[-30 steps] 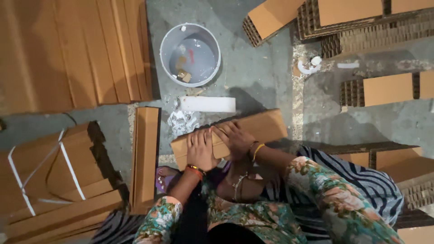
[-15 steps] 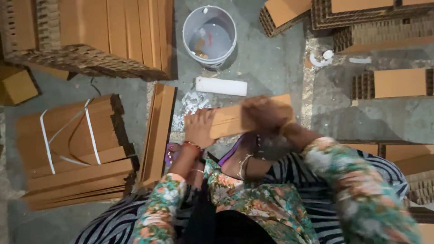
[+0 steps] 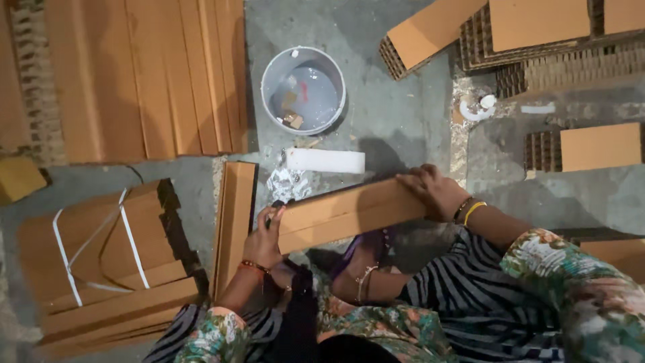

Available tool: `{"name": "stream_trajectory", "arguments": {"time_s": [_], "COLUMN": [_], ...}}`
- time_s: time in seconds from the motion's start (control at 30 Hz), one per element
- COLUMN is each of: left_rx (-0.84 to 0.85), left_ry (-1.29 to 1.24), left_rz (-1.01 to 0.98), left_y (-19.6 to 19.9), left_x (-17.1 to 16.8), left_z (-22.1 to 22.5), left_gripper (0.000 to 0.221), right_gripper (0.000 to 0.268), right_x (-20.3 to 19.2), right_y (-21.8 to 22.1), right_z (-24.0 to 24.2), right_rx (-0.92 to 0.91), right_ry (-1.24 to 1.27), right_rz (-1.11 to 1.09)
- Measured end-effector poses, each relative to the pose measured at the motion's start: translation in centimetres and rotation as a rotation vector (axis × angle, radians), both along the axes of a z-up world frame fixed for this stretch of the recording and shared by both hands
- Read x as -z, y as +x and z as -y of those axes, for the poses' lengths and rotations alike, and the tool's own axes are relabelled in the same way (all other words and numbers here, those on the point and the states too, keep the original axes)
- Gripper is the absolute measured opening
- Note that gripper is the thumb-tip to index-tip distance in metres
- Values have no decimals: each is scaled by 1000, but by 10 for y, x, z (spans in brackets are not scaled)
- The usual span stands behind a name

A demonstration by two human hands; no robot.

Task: The person assembles cardboard components by hand, applying adhesive from a white bottle and joining corrugated pieces together while seated on the floor surrounded by packaging materials.

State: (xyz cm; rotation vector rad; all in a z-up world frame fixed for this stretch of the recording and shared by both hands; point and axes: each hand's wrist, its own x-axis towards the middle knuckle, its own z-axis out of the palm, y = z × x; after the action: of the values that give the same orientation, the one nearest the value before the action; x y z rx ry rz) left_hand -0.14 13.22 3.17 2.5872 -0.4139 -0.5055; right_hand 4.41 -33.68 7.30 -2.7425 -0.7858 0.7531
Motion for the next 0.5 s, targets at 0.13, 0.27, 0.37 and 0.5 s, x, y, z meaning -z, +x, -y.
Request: {"name": "stream_trajectory", "arguments": {"time_s": [0.13,0.27,0.37,0.5], "left_rx": [-27,-14,30,44], "left_ry": [40,41,-16,8], "left_rz": [-72,-98,105,61], "left_y": [-2,-3,-8,-7], "left_x": [-2,-1,3,-14], "left_z": [2,-2,-4,3], "left_gripper": [109,112,103,112], "right_gripper": [122,106,117,122], "right_x": [12,28,14,-14], "right_y": [-4,-12,-12,-18], "right_z": [4,10,11,-10], "right_rx": [18,-77,-3,-23], "right_ry": [-45,-58,115,-129], "right_rz": [-25,290,120,197]}}
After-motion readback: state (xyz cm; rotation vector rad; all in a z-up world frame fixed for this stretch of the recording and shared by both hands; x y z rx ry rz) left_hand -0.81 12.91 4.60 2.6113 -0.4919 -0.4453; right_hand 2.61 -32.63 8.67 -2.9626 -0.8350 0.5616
